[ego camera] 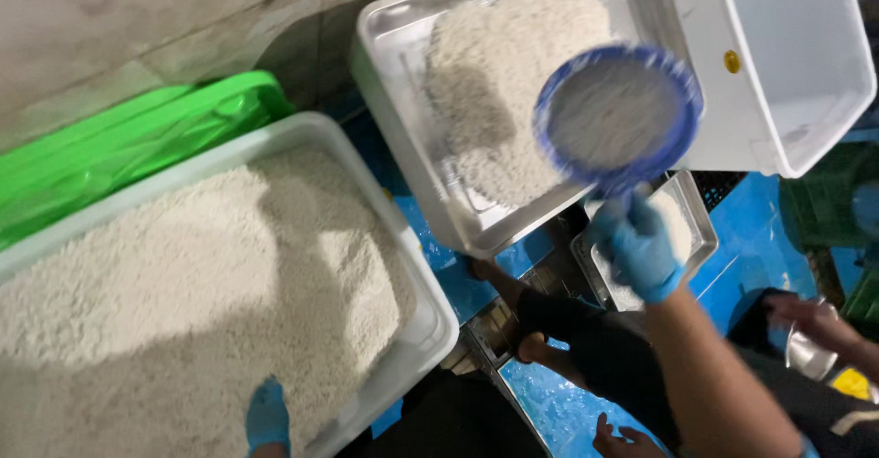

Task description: The person scoops white rice from a large plastic bin using a blue plastic scoop and pours it into metal trays, repeating the scooping and pouring to fill successive trays. Filled trays are passed to nearby workers while the person continues refilling from the bin.

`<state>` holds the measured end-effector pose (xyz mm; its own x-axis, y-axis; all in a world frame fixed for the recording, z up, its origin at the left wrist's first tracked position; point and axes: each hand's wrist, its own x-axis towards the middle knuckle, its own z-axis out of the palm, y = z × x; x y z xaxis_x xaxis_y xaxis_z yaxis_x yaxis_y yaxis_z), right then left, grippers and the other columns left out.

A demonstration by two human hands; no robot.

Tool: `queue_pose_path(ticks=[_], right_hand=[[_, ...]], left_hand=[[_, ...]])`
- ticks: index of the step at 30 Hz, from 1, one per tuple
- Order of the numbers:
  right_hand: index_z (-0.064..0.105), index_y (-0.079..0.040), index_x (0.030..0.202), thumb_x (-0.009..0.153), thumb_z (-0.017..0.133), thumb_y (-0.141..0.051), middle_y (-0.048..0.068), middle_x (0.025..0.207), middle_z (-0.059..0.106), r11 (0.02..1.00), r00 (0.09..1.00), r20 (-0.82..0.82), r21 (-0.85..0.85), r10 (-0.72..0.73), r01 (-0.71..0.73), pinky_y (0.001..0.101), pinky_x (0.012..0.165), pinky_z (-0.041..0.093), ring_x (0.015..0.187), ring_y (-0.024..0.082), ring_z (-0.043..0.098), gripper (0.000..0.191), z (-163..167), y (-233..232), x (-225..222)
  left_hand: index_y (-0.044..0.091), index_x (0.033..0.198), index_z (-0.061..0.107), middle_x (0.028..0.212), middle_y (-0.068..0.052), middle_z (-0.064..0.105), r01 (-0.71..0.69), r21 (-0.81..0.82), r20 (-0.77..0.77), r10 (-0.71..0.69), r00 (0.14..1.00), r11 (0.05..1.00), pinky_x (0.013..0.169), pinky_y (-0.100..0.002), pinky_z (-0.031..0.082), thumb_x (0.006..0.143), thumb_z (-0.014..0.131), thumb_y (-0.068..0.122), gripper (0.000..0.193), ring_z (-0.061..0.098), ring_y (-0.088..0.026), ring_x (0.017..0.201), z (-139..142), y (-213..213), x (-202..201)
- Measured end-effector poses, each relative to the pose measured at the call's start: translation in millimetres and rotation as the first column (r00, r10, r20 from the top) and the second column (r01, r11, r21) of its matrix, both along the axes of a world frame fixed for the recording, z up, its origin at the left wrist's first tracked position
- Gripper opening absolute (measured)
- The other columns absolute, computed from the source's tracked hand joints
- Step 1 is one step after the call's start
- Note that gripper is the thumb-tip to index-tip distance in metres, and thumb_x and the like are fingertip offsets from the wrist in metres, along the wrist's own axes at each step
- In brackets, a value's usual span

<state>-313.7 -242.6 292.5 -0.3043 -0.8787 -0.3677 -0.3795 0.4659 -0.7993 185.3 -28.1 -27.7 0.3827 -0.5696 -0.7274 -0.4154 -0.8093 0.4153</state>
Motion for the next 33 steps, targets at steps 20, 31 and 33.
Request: queue_pose_path(ticks=[20, 31, 33], right_hand=[[0.041, 0.004, 0.148, 0.102, 0.062, -0.015, 0.028, 0.103, 0.069, 0.874, 0.616, -0.779, -0.211, 0.120, -0.437, 0.0570, 0.075, 0.052, 0.087, 0.048, 0.066, 0.054, -123, -23, 75], [0.038, 0.002, 0.152, 0.104, 0.042, -0.031, 0.030, 0.112, 0.070, 0.402, 0.303, -0.266, 0.669, 0.915, -0.626, 0.0591, 0.089, 0.051, 0.097, 0.048, 0.068, 0.058, -325, 125, 363], [0.037, 0.002, 0.153, 0.105, 0.039, -0.034, 0.031, 0.114, 0.070, 0.462, 0.317, -0.336, 0.680, 0.887, -0.569, 0.0595, 0.092, 0.051, 0.099, 0.048, 0.069, 0.060, -336, 77, 381]], left_hand=[[-0.004, 0.131, 0.065, 0.121, -0.013, 0.072, -0.557, -0.036, -0.629, 0.414, 0.658, 0.830, 0.091, -0.034, 0.057, 0.099, 0.062, 0.028, 0.045, 0.069, -0.019, 0.106, 12, -2, -60], [0.002, 0.120, 0.071, 0.118, -0.023, 0.070, -0.393, -0.110, 0.040, 0.399, 0.916, 0.913, 0.097, -0.046, 0.052, 0.103, 0.061, 0.041, 0.044, 0.065, -0.041, 0.112, -42, 66, 65], [0.002, 0.122, 0.066, 0.120, -0.019, 0.071, -0.520, -0.317, 0.022, 0.554, 0.832, 0.793, 0.101, -0.044, 0.053, 0.095, 0.063, 0.038, 0.045, 0.069, -0.035, 0.115, -39, 65, 110]])
